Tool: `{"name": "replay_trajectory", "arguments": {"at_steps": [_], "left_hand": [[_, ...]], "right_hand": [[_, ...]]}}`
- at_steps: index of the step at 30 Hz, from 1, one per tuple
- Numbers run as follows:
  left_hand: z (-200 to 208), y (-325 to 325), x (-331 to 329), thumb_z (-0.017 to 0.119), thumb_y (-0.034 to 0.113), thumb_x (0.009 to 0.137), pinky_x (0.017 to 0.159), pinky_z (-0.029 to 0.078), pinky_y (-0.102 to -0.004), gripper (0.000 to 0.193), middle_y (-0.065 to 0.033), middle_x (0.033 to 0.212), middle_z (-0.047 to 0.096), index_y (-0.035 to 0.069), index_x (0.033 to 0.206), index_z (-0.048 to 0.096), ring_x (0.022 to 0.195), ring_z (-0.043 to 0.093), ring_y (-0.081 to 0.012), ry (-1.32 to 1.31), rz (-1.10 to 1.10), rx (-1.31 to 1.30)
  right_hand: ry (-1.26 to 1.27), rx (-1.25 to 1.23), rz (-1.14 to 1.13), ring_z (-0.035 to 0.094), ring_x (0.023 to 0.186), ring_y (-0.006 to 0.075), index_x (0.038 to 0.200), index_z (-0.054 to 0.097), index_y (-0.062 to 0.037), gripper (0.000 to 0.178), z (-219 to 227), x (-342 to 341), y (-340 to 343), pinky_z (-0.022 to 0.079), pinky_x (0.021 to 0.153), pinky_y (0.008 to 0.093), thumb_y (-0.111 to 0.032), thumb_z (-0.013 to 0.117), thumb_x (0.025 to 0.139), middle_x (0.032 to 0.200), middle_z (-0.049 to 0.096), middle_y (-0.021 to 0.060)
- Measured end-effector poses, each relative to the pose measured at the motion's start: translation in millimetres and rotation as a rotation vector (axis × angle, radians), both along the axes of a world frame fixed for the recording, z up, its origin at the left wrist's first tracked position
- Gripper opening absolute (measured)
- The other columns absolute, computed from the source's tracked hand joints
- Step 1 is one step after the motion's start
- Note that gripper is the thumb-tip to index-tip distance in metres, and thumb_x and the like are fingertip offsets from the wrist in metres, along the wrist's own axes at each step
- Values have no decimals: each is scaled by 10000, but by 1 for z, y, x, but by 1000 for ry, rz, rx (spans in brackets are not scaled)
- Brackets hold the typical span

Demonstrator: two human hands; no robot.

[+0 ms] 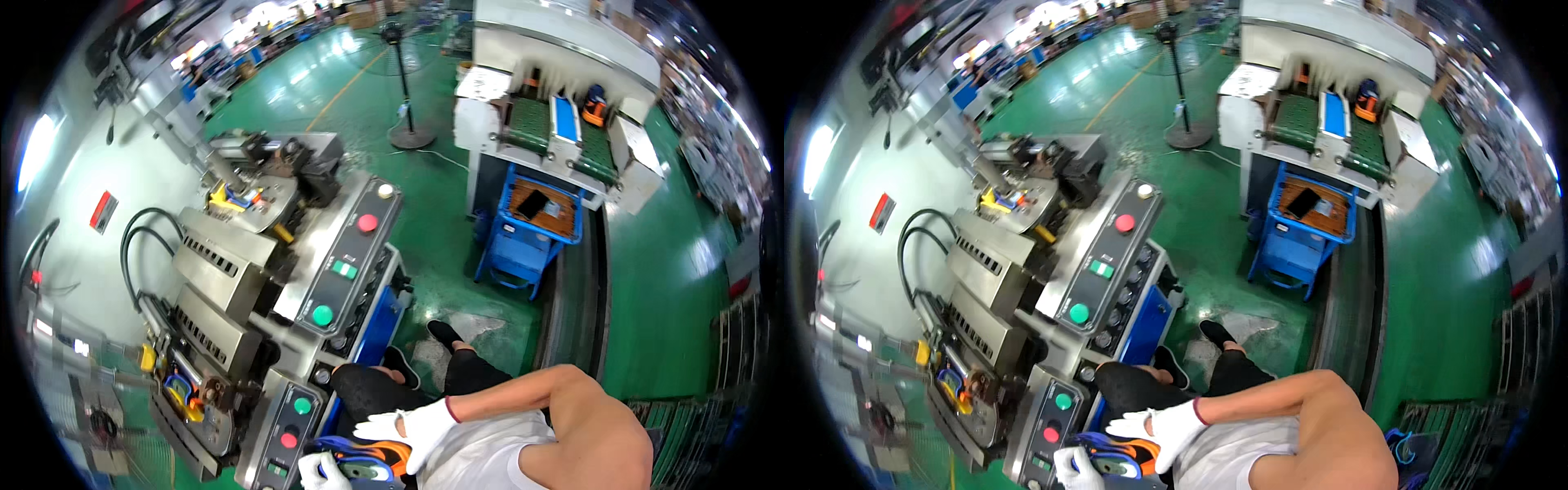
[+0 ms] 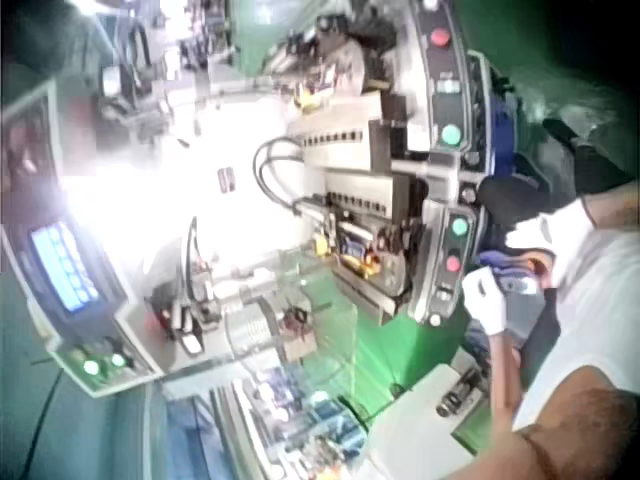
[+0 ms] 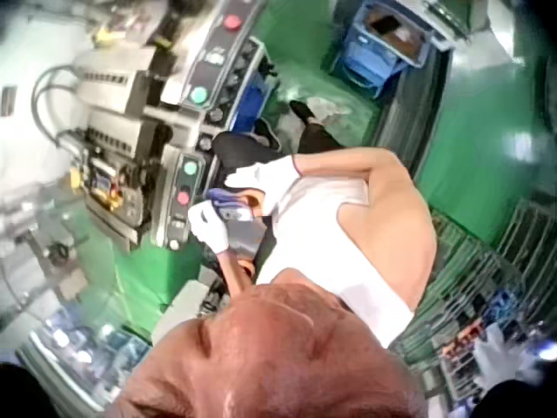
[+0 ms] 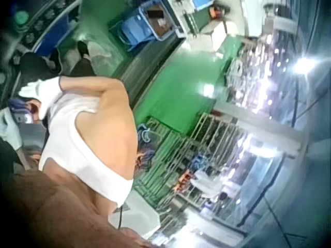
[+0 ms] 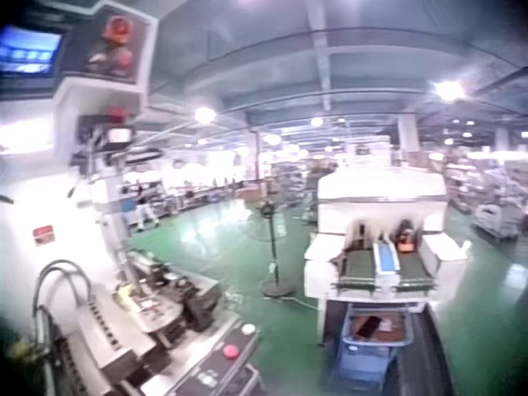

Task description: The person picks up shoes from a conveyor belt, places them into a molding machine, activates the machine with buttons, and then places the shoes into a blue bin. The person also handles a rectangular black object and places it on the workspace.

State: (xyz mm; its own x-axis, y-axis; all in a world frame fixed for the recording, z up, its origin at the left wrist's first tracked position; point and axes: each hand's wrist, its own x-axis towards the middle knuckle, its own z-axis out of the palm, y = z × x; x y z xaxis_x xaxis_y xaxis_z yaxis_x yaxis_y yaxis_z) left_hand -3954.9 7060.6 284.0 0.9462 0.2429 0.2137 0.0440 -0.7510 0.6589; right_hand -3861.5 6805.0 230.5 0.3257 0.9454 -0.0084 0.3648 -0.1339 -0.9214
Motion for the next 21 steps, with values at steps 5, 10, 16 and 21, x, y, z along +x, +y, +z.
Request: {"name": "replay_trajectory", "arguments": {"at_steps": [5, 10, 16, 21], "left_hand": [[26, -134, 124, 743, 70, 867, 798, 540, -407, 55, -127, 906, 686, 52, 879, 692, 863, 675, -307, -199, -471, -115], [108, -289, 204, 886, 163, 764, 959, 542, -471, 467, -188, 1189, 693, 21, 1157, 678, 1088, 685, -391, -473, -1064, -147], [81, -333, 210, 899, 195, 722, 961, 558, -466, 610, -250, 1285, 661, 1, 1245, 651, 1145, 672, -428, -441, -1345, -220], [-25, -274, 185, 837, 146, 832, 966, 556, -460, 524, -230, 1303, 654, -7, 1289, 631, 1161, 662, -417, 15, -1017, -221]], "right_hand": [[-233, 266, -753, 464, 1416, 393, 1606, 250, -14, 1169, -7, -20, -64, 408, 1159, 450, -388, 905, 713, 1571, 387, 257], [-818, 146, -1599, 537, 1367, 367, 1499, 418, 37, 940, 41, 13, -164, 444, 1129, 464, -324, 869, 758, 1438, 557, 255], [-362, 714, -1950, 689, 1084, 215, 1344, 611, 12, 503, 59, 209, -342, 550, 971, 359, -151, 797, 906, 1261, 700, 145], [-283, 9, -2171, 685, 1055, 266, 1303, 656, -39, 783, 55, 385, -576, 527, 899, 391, -616, 797, 793, 1148, 727, 111]]}}
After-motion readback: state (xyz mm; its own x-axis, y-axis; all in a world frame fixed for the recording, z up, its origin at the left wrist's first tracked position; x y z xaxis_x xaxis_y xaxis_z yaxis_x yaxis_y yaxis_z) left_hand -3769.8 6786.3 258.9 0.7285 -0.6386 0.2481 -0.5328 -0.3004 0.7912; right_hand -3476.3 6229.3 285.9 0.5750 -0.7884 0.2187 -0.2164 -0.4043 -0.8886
